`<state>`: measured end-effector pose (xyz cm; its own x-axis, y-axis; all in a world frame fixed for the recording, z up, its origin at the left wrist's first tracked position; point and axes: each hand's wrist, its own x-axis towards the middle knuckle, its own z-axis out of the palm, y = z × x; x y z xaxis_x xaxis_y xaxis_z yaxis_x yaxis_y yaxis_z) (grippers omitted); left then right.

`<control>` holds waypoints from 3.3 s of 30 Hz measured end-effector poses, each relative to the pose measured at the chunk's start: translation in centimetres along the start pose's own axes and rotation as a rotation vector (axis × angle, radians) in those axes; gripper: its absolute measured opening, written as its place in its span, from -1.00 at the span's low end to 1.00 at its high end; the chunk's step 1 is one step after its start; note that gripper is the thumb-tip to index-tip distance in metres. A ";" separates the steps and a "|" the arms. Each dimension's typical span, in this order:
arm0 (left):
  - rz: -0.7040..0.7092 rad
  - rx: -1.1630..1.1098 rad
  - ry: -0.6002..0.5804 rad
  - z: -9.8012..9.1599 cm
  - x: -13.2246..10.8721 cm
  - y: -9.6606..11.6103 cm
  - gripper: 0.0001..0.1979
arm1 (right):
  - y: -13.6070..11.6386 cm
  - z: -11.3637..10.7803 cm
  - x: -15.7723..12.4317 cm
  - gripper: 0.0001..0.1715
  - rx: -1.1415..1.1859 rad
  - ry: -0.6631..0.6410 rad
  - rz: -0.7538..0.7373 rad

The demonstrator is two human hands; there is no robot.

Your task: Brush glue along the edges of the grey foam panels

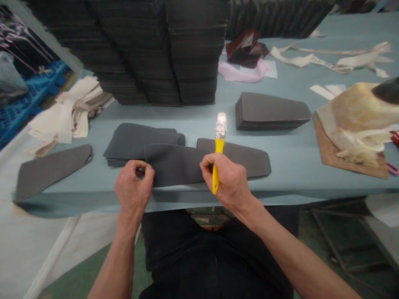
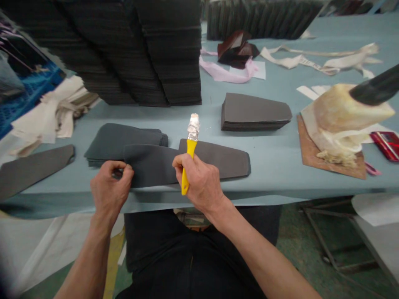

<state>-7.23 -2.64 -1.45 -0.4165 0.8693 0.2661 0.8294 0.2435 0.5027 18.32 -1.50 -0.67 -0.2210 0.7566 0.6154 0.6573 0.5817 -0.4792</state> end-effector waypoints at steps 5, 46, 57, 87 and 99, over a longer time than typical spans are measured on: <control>-0.029 -0.194 0.020 -1.8 -0.3 1.9 -0.78 | 0.7 -2.3 0.5 -0.85 0.018 0.083 0.009; 0.619 -0.217 -0.579 3.6 2.6 9.4 -0.66 | 11.2 -8.7 -4.8 -0.80 -0.126 0.168 0.407; 0.651 -0.139 -0.551 3.8 2.3 9.7 -0.64 | 11.3 -8.3 -5.4 -0.82 -0.174 0.131 0.440; 0.657 -0.289 -0.383 4.2 4.7 12.6 -0.70 | 9.9 -13.3 -3.8 -0.94 0.016 0.301 0.326; 1.210 -0.222 -0.465 10.6 8.8 24.4 -0.70 | 14.5 -14.5 1.9 -0.45 0.401 0.504 0.439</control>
<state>13.27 15.56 4.41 0.7452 0.5635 0.3567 0.4882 -0.8253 0.2838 37.87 4.09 2.59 0.4169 0.7713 0.4808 0.2766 0.3962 -0.8755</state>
